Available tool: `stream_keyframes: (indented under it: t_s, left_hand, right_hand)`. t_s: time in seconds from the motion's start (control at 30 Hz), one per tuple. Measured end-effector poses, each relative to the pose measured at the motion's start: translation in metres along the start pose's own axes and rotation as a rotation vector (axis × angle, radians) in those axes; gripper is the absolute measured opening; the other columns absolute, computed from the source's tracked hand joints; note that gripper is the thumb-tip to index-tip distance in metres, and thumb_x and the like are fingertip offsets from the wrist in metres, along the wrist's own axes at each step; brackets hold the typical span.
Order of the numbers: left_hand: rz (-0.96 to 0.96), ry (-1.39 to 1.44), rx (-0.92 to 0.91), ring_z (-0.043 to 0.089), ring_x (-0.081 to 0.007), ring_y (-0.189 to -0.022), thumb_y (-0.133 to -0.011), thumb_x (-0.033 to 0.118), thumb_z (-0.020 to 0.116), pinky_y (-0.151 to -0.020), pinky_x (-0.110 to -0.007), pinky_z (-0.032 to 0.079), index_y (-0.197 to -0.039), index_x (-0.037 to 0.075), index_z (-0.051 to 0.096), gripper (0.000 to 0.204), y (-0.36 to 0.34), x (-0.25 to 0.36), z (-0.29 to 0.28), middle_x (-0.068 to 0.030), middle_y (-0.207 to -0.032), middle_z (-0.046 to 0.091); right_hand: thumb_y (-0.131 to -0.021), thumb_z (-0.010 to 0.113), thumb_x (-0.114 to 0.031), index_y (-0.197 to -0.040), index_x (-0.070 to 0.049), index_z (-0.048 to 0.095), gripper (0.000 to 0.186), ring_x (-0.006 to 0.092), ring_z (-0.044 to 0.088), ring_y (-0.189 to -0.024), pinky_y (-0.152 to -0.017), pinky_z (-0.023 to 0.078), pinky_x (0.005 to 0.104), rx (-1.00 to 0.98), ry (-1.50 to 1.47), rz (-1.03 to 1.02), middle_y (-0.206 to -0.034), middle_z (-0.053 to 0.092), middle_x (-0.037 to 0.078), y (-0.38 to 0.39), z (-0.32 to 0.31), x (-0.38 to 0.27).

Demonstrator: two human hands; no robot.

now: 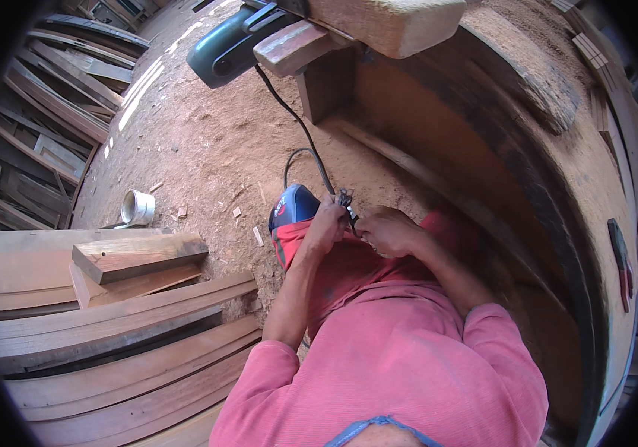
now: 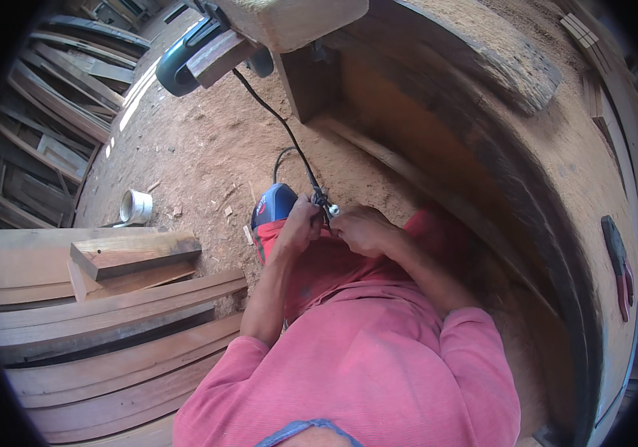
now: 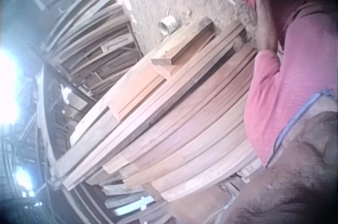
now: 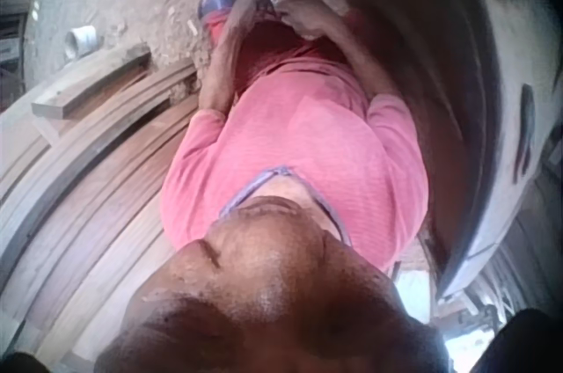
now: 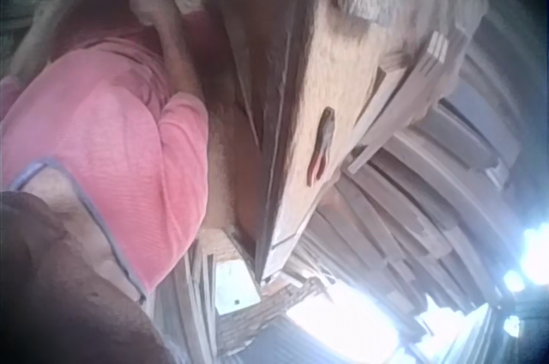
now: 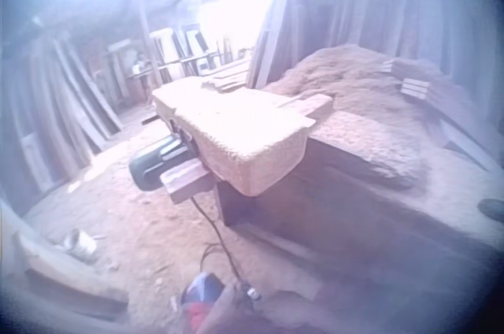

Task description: The person handles a wooden plank and then works on a power tool's electrical cord. They strip the cord's insulation, twist the exposed wires together, and wrap the connection with electrical tape. The person then moves around the workshop and picks up a long wooden plank.

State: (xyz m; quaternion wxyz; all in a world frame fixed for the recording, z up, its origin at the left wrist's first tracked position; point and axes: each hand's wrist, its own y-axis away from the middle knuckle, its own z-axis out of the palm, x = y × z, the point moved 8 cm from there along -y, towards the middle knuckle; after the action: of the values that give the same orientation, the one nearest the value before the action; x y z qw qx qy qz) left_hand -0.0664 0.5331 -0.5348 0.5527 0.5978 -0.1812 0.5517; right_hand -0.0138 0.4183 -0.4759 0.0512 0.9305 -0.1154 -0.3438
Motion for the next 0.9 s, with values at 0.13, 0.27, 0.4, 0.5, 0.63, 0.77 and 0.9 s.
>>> stream_keyframes:
  t_s: [0.13, 0.27, 0.4, 0.5, 0.63, 0.77, 0.9]
  left_hand:
    - [-0.015, 0.142, -0.206, 0.042, -0.0149, -0.043, -0.087, 0.006, 0.044, -0.040, -0.030, 0.035, -0.093, 0.008, 0.048, 0.008, -0.001, 0.008, 0.009, -0.0012, -0.057, 0.045]
    - [0.475, -0.583, -0.107, 0.054, -0.0134, -0.063, -0.090, 0.004, 0.055, -0.060, -0.027, 0.046, -0.096, 0.002, 0.056, 0.006, -0.001, 0.027, 0.006, -0.0020, -0.074, 0.059]
    - [0.335, -0.645, -0.311, 0.051, -0.0086, -0.070, -0.092, 0.006, 0.061, -0.065, -0.025, 0.045, -0.091, 0.001, 0.060, 0.006, 0.030, 0.027, 0.033, -0.0012, -0.086, 0.064]
    - [0.302, -0.324, -0.294, 0.049, -0.0054, -0.066, -0.093, 0.010, 0.063, -0.059, -0.024, 0.043, -0.088, 0.003, 0.061, 0.009, 0.041, 0.032, 0.040, 0.0001, -0.081, 0.062]
    - [0.264, -0.149, 0.069, 0.044, -0.0014, -0.060, -0.096, 0.024, 0.063, -0.052, -0.023, 0.040, -0.087, 0.006, 0.053, 0.023, 0.029, 0.023, -0.003, 0.0042, -0.068, 0.052]
    - [0.371, -0.179, 0.244, 0.044, -0.0050, -0.064, -0.101, 0.028, 0.055, -0.055, -0.024, 0.040, -0.090, 0.006, 0.049, 0.026, 0.019, 0.006, -0.010, 0.0022, -0.072, 0.049]
    - [0.409, -0.254, 0.269, 0.046, -0.0075, -0.067, -0.102, 0.019, 0.050, -0.058, -0.025, 0.041, -0.097, 0.003, 0.051, 0.016, 0.017, 0.003, -0.003, -0.0002, -0.078, 0.051]
  right_hand:
    - [-0.085, 0.058, -0.011, -0.090, -0.003, 0.066, 0.012, 0.0354, 0.063, -0.090, -0.081, 0.048, 0.0455, 0.005, -0.074, -0.101, -0.089, 0.064, 0.018, 0.007, -0.015, -0.017]
    - [-0.085, 0.061, -0.009, -0.090, -0.003, 0.066, 0.009, 0.0361, 0.061, -0.088, -0.079, 0.047, 0.0446, 0.038, -0.136, -0.292, -0.086, 0.064, 0.016, 0.012, -0.036, -0.044]
    - [-0.084, 0.065, -0.008, -0.090, -0.003, 0.066, 0.009, 0.0276, 0.063, -0.081, -0.074, 0.048, 0.0386, 0.223, -0.342, -0.328, -0.082, 0.063, 0.014, -0.009, -0.074, -0.036]
    - [-0.082, 0.069, -0.010, -0.089, -0.002, 0.066, 0.011, 0.0171, 0.061, -0.075, -0.068, 0.047, 0.0330, 0.348, -0.518, -0.248, -0.078, 0.061, 0.013, -0.026, -0.078, 0.000]
    - [-0.084, 0.066, -0.014, -0.087, -0.001, 0.064, 0.014, 0.0245, 0.062, -0.075, -0.070, 0.048, 0.0363, 0.293, -0.353, -0.089, -0.080, 0.062, 0.015, -0.025, -0.038, 0.019]
    - [-0.086, 0.061, -0.015, -0.089, -0.001, 0.062, 0.014, 0.0353, 0.062, -0.081, -0.073, 0.048, 0.0443, 0.292, -0.183, -0.166, -0.082, 0.062, 0.019, -0.009, -0.009, -0.005]
    - [-0.087, 0.057, -0.011, -0.092, -0.003, 0.062, 0.011, 0.0393, 0.060, -0.090, -0.080, 0.047, 0.0492, 0.209, 0.005, -0.083, -0.090, 0.062, 0.019, -0.006, -0.007, -0.018]
